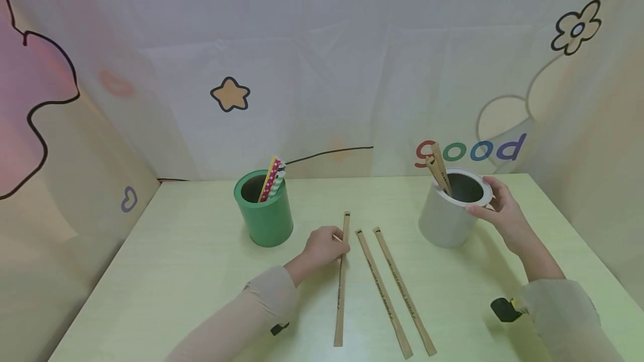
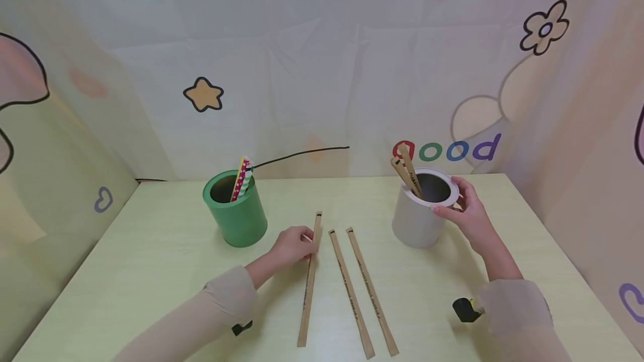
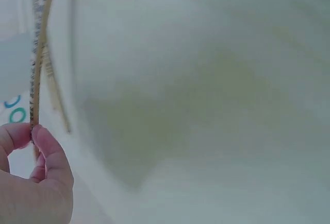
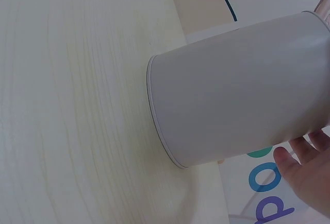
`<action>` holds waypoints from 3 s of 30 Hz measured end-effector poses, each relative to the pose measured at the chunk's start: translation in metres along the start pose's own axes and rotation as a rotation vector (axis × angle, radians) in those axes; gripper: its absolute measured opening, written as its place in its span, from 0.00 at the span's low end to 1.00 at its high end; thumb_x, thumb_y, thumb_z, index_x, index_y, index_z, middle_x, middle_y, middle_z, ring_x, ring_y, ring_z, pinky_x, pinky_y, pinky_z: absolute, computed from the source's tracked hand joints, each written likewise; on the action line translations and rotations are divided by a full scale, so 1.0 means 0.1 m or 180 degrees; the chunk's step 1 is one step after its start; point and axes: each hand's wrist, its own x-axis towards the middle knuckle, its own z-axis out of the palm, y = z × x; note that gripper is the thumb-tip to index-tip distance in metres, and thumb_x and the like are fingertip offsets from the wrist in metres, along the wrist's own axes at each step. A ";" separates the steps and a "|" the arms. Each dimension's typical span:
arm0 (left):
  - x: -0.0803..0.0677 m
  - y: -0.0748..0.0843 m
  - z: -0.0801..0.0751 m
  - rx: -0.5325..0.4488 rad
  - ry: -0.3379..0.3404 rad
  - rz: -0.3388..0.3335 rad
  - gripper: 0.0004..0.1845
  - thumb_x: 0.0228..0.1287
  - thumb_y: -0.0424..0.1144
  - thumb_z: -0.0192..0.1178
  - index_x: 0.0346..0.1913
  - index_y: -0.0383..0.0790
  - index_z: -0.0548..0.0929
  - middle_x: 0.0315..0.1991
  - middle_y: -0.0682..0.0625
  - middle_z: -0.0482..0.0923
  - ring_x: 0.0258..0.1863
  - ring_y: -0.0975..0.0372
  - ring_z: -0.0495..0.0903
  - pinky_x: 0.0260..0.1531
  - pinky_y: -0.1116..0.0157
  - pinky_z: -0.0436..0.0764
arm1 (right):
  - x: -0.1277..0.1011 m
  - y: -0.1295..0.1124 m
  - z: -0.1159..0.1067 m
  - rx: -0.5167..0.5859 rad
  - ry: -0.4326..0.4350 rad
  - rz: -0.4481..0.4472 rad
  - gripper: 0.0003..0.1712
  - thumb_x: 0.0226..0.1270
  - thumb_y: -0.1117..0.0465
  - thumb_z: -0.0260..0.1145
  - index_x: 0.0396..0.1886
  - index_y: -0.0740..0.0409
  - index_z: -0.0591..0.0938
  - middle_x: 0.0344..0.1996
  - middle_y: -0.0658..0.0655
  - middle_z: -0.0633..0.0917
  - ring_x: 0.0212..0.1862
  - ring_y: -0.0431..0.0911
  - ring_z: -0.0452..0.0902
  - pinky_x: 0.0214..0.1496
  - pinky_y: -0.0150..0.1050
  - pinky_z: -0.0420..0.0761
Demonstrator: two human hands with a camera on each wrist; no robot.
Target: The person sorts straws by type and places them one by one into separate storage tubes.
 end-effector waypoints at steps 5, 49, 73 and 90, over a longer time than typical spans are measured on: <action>-0.03 0.23 -0.18 -0.0241 -0.0250 0.0087 0.09 0.51 0.32 0.58 0.37 0.34 0.77 0.23 0.48 0.80 0.20 0.62 0.78 0.23 0.71 0.78 | -0.01 0.00 0.00 0.0006 0.0013 -0.0029 0.41 0.62 0.59 0.57 0.67 0.55 0.44 0.63 0.64 0.48 0.66 0.62 0.44 0.54 0.19 0.66; 0.27 1.85 -0.29 -0.2256 0.1238 0.0789 0.08 0.55 0.38 0.60 0.36 0.38 0.77 0.30 0.49 0.80 0.27 0.65 0.78 0.31 0.73 0.79 | -0.01 -0.02 -0.01 -0.0055 -0.0003 0.0127 0.44 0.62 0.56 0.57 0.68 0.55 0.41 0.66 0.64 0.46 0.67 0.61 0.43 0.64 0.50 0.56; 0.34 1.72 0.36 -0.1043 0.1163 0.0834 0.06 0.55 0.44 0.60 0.33 0.46 0.80 0.31 0.56 0.81 0.31 0.69 0.78 0.28 0.76 0.73 | -0.01 0.01 0.00 0.0144 0.0018 -0.0021 0.42 0.62 0.62 0.57 0.67 0.56 0.43 0.63 0.60 0.50 0.63 0.53 0.50 0.44 0.14 0.67; 0.36 1.55 0.51 -0.0573 0.0683 0.0702 0.15 0.59 0.47 0.55 0.49 0.51 0.78 0.39 0.55 0.80 0.36 0.65 0.78 0.33 0.72 0.73 | 0.00 0.02 -0.01 0.0067 0.0025 -0.0007 0.42 0.62 0.60 0.57 0.68 0.55 0.43 0.65 0.63 0.49 0.66 0.61 0.46 0.47 0.16 0.67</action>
